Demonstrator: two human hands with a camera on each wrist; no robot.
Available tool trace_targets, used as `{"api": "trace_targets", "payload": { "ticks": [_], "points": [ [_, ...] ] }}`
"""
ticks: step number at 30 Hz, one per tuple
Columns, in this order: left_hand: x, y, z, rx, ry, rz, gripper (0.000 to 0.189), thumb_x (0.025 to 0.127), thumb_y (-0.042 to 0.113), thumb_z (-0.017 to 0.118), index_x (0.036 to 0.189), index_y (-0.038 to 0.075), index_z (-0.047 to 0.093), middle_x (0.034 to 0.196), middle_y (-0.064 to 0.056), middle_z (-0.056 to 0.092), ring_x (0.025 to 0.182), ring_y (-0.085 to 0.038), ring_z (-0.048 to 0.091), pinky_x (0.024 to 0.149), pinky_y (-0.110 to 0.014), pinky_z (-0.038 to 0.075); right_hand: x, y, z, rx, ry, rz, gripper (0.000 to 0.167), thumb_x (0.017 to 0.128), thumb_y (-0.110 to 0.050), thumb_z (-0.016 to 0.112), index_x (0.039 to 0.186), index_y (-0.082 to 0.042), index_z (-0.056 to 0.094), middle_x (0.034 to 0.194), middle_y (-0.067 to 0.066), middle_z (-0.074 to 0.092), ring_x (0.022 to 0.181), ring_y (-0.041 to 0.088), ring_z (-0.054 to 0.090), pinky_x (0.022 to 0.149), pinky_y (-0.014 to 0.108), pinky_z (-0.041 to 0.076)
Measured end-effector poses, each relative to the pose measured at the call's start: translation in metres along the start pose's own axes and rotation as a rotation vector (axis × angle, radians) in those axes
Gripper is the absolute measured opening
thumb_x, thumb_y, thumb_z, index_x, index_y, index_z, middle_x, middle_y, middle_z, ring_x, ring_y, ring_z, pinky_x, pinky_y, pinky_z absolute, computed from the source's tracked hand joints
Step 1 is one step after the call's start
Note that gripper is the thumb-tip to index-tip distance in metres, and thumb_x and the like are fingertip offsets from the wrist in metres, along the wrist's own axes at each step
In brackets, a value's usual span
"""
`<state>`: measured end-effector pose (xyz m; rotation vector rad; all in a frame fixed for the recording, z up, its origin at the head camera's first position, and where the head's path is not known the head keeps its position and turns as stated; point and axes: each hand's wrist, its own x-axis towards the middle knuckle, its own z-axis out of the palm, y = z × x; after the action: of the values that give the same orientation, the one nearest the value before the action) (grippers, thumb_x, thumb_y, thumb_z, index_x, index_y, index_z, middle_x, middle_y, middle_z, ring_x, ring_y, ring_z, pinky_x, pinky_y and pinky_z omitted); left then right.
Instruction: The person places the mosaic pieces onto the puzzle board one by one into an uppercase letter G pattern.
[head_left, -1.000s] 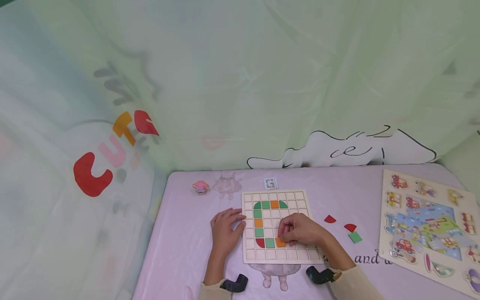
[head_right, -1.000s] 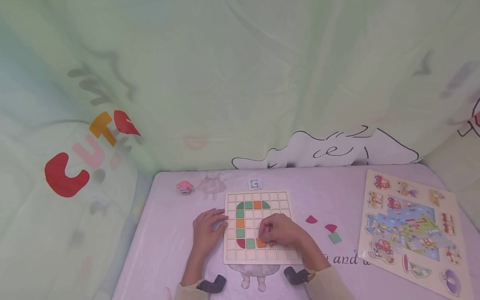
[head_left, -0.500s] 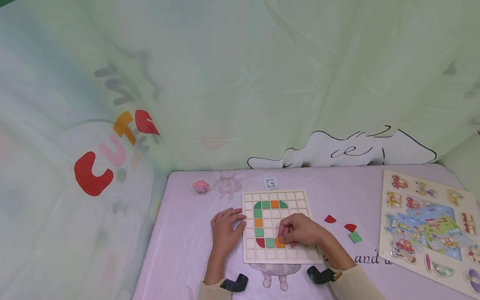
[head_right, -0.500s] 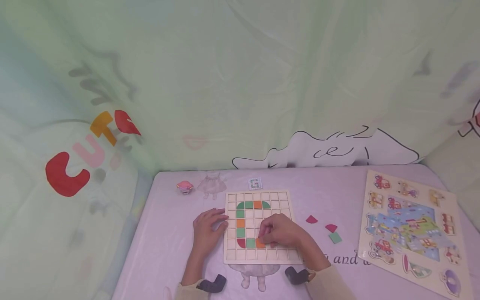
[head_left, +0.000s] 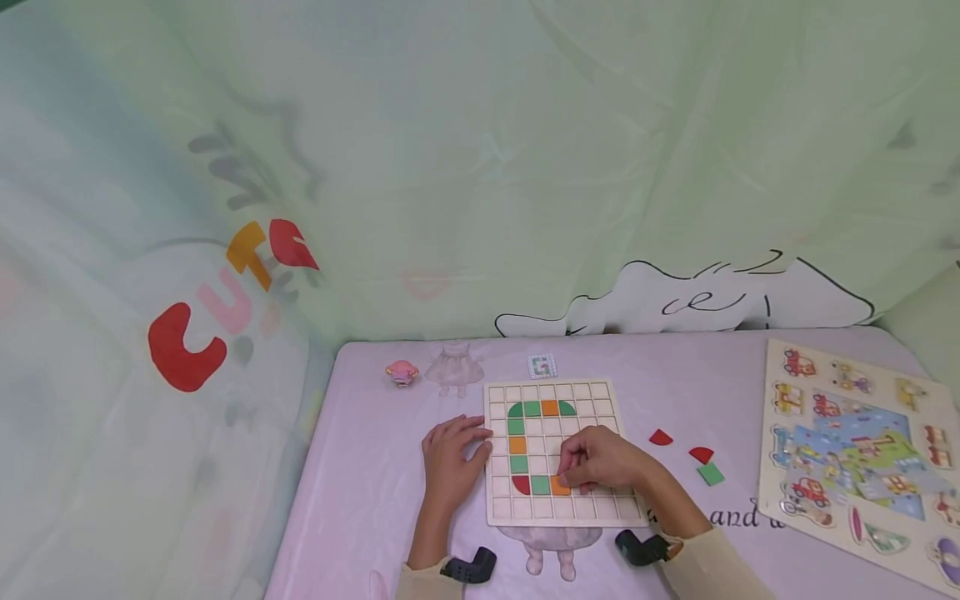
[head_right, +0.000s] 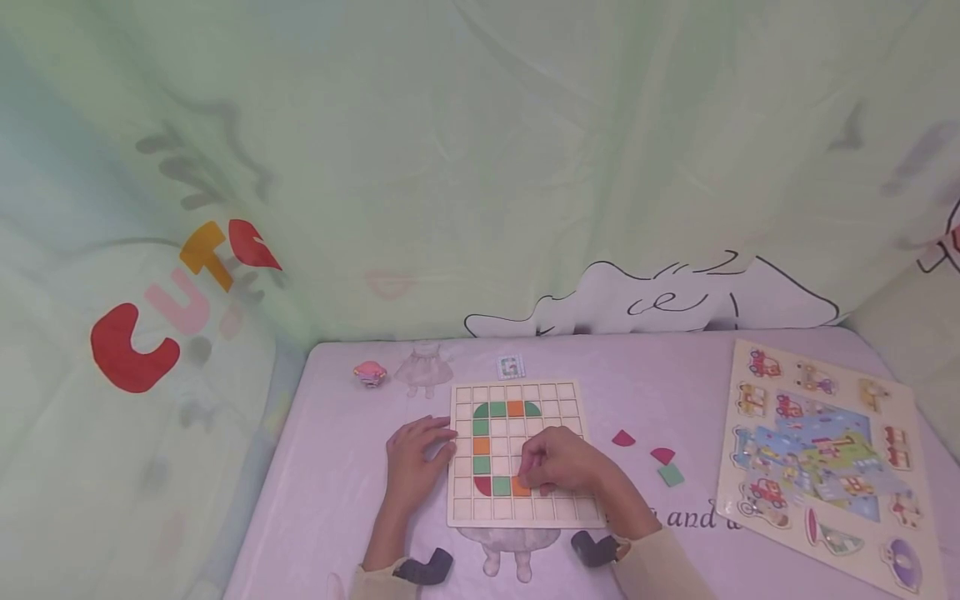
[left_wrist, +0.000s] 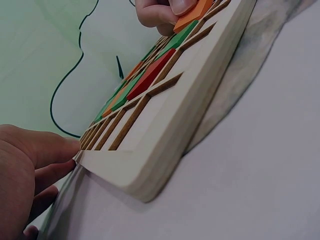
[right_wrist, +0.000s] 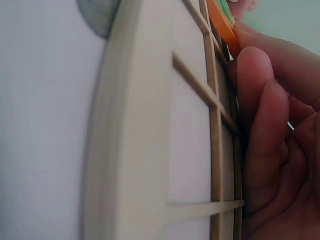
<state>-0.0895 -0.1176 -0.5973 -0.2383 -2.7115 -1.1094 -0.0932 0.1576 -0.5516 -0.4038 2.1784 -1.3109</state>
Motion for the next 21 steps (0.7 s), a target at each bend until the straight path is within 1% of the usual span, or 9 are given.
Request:
{"api": "trace_targets", "payload": {
  "ticks": [14,21],
  "points": [
    [-0.0005,-0.0001,-0.0003,-0.007,0.012,0.018,0.014,0.09,0.019,0.074,0.102,0.024,0.079,0.126,0.007,0.073,0.132,-0.023,0.056,0.112,-0.058,0.027,0.0013,-0.0008,-0.0001,-0.013,-0.011,0.016,0.01,0.084,-0.014,0.081,0.078,-0.01,0.074,0.067,0.004,0.068,0.056,0.014,0.058,0.054,0.024,0.053],
    [-0.0002,-0.0002,-0.0005,-0.005,0.01,0.016,0.014,0.09,0.02,0.075,0.102,0.024,0.079,0.127,0.007,0.073,0.132,-0.023,0.056,0.112,-0.057,0.027,0.0021,0.0012,0.0018,-0.035,0.005,0.026,0.012,0.083,-0.016,0.083,0.077,-0.014,0.073,0.067,0.003,0.066,0.057,0.015,0.059,0.054,0.025,0.053]
  ]
}}
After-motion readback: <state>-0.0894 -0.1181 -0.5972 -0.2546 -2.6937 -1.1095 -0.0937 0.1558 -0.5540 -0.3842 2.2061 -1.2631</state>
